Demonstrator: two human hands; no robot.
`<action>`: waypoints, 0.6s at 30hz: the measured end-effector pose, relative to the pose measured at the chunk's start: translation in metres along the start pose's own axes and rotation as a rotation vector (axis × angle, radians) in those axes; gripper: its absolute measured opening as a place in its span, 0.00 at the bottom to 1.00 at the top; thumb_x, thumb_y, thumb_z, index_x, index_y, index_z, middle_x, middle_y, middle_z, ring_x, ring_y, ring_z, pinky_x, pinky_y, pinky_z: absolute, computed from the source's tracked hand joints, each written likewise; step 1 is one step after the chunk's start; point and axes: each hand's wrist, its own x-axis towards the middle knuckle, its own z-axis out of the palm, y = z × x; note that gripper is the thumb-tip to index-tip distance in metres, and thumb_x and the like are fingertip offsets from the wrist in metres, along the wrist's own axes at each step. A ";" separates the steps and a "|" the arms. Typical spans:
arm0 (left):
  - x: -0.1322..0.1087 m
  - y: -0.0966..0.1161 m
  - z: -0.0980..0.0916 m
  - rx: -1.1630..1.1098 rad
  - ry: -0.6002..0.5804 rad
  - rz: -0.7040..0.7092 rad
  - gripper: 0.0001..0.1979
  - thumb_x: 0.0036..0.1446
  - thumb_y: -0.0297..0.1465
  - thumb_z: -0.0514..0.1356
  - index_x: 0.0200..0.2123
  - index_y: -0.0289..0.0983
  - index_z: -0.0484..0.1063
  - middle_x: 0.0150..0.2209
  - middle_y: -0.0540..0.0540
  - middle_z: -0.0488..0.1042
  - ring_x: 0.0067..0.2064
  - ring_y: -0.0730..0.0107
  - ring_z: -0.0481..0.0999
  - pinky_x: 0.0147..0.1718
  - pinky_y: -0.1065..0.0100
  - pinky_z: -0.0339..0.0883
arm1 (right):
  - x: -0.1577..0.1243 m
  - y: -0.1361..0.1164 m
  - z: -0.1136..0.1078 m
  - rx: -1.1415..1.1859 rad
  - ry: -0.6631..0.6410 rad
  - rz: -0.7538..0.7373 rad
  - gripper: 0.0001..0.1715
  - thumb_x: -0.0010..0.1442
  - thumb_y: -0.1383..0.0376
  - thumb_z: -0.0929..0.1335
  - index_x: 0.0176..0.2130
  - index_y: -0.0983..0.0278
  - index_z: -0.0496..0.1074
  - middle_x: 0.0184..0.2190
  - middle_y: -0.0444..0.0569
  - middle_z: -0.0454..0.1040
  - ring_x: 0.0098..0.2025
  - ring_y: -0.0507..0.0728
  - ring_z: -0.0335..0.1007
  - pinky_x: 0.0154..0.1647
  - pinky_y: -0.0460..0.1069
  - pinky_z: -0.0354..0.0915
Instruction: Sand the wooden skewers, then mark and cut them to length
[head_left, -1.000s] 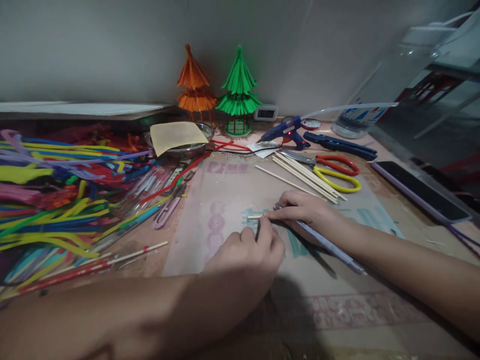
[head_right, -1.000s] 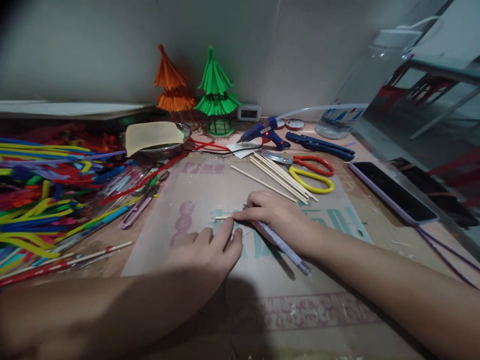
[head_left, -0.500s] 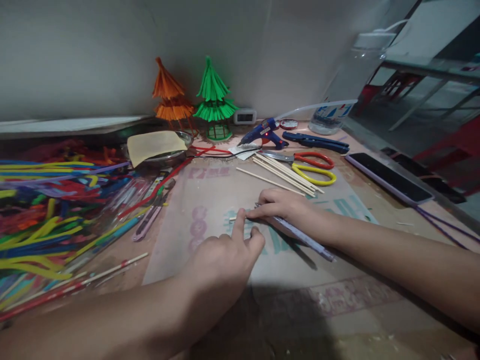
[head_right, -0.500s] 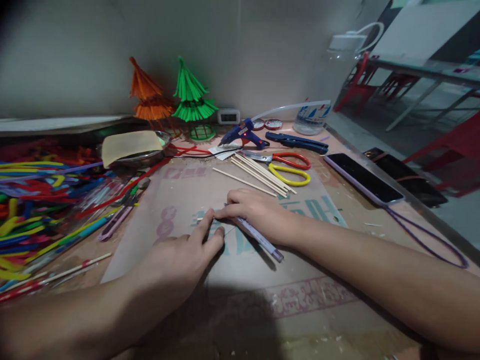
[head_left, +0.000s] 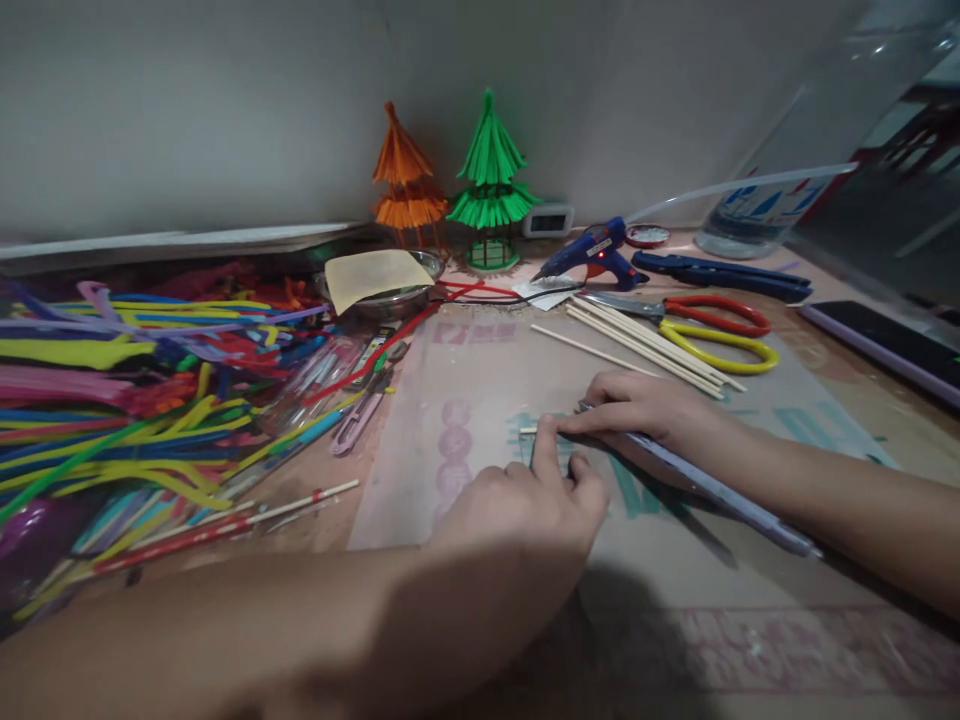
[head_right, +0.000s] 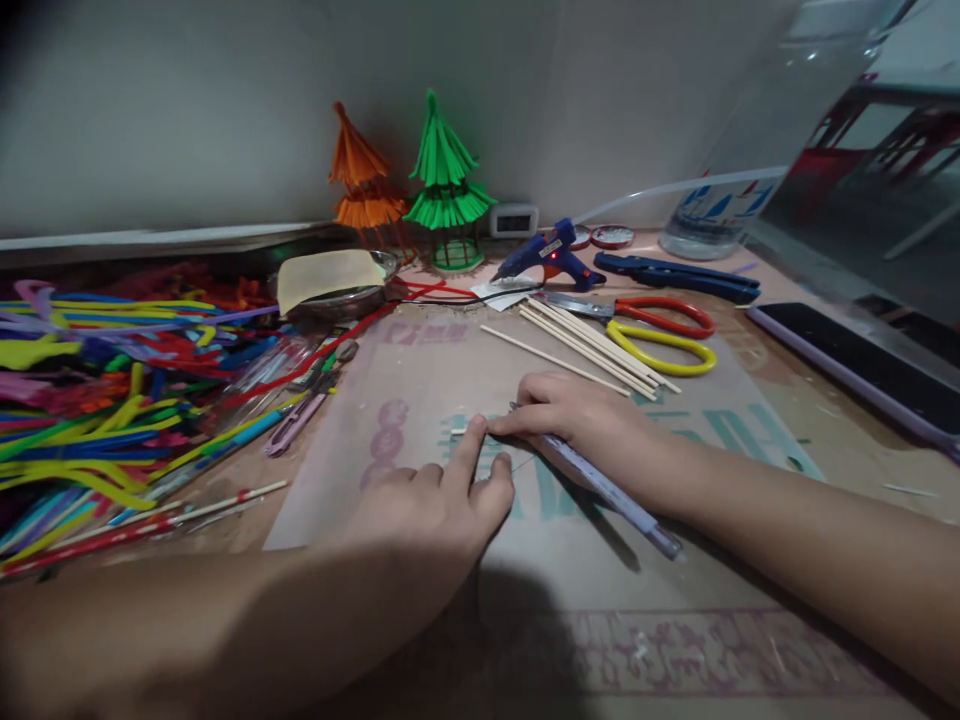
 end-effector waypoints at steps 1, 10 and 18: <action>-0.001 0.001 0.000 0.002 0.004 -0.011 0.10 0.65 0.26 0.55 0.48 0.34 0.71 0.56 0.23 0.77 0.18 0.66 0.75 0.14 0.67 0.64 | 0.000 0.000 0.000 -0.012 -0.007 -0.001 0.17 0.71 0.60 0.67 0.56 0.49 0.79 0.35 0.46 0.72 0.36 0.55 0.68 0.36 0.49 0.59; 0.002 -0.002 -0.003 -0.012 0.025 -0.014 0.11 0.62 0.24 0.55 0.47 0.34 0.70 0.55 0.22 0.77 0.19 0.65 0.76 0.14 0.67 0.64 | -0.001 0.001 -0.001 -0.072 -0.017 -0.006 0.17 0.71 0.60 0.67 0.56 0.48 0.79 0.35 0.45 0.72 0.36 0.54 0.68 0.37 0.48 0.58; 0.004 -0.004 -0.005 0.010 0.041 0.001 0.11 0.61 0.23 0.54 0.45 0.34 0.71 0.54 0.24 0.77 0.19 0.66 0.76 0.14 0.68 0.65 | -0.001 0.004 0.002 -0.032 0.019 -0.014 0.16 0.70 0.59 0.68 0.54 0.51 0.81 0.34 0.46 0.73 0.34 0.54 0.66 0.35 0.48 0.56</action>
